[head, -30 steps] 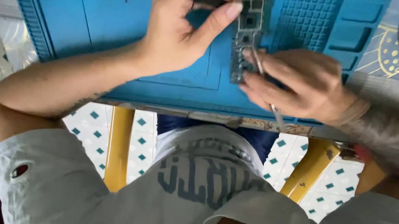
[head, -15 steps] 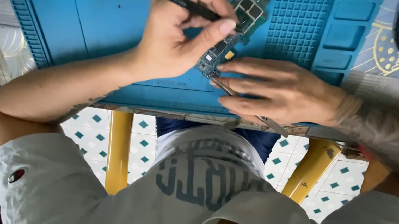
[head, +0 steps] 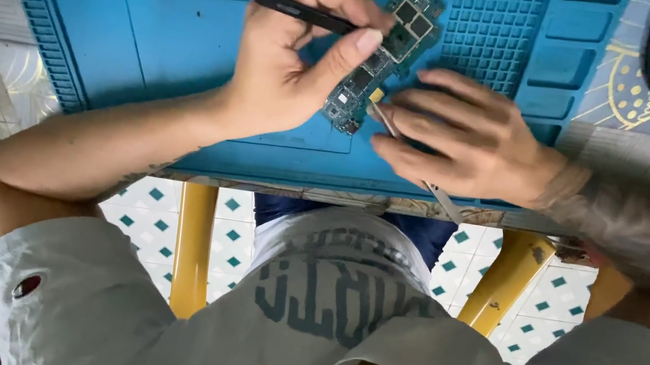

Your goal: The person uses a pair of tweezers and a small screwdriver to manipulate components on a small green circuit board. They repeatedly adjust and reposition small parts on the board while holding it steady with their other hand.

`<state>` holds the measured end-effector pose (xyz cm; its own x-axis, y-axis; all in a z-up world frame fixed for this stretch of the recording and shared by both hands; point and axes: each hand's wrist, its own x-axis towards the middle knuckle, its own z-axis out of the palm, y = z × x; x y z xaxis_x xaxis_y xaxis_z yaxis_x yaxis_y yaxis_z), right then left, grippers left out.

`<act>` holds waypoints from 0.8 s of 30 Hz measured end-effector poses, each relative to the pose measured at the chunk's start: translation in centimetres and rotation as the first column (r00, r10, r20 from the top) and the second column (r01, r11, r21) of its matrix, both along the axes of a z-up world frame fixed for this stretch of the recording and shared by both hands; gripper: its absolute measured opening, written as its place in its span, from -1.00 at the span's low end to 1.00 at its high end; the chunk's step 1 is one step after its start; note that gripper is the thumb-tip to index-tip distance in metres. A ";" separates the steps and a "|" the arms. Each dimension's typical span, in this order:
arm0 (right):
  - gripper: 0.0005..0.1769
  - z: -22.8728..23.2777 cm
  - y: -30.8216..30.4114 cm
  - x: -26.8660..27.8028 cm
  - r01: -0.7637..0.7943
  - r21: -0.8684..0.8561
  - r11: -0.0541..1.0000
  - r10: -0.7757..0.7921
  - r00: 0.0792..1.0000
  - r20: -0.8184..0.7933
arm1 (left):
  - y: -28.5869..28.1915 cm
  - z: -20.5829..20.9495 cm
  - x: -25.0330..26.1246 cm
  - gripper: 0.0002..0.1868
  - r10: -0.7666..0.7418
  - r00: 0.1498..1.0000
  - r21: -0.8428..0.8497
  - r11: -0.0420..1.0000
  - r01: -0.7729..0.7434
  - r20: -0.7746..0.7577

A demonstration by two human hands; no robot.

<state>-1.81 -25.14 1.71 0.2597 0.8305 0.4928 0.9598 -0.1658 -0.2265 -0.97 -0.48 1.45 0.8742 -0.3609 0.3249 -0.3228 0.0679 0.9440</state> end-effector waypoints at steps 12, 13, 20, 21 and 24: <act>-0.82 -0.1 0.2 -0.4 -0.098 0.034 0.995 0.097 0.995 0.022 | -0.2 0.2 0.4 -0.89 -0.258 0.966 -0.046 0.965 0.257 -0.018; -0.82 0.1 0.3 -0.2 -0.098 0.031 0.995 0.098 0.995 0.029 | -0.2 0.3 0.5 -0.89 -0.258 0.966 -0.047 0.965 0.257 -0.011; -0.77 -0.3 0.0 -0.1 -0.092 0.090 0.992 0.096 0.994 -0.042 | 0.0 -0.4 0.5 -0.88 -0.314 0.949 -0.072 0.947 0.312 -0.011; -0.79 -0.1 0.1 -0.1 -0.104 0.127 0.986 0.116 0.990 -0.085 | 0.0 -0.3 0.4 -0.88 -0.314 0.948 -0.109 0.945 0.309 -0.040; -0.81 0.0 -0.2 0.5 -0.115 0.186 0.976 0.150 0.971 -0.184 | -0.1 0.0 0.3 -0.84 -0.271 0.955 -0.144 0.956 0.254 -0.117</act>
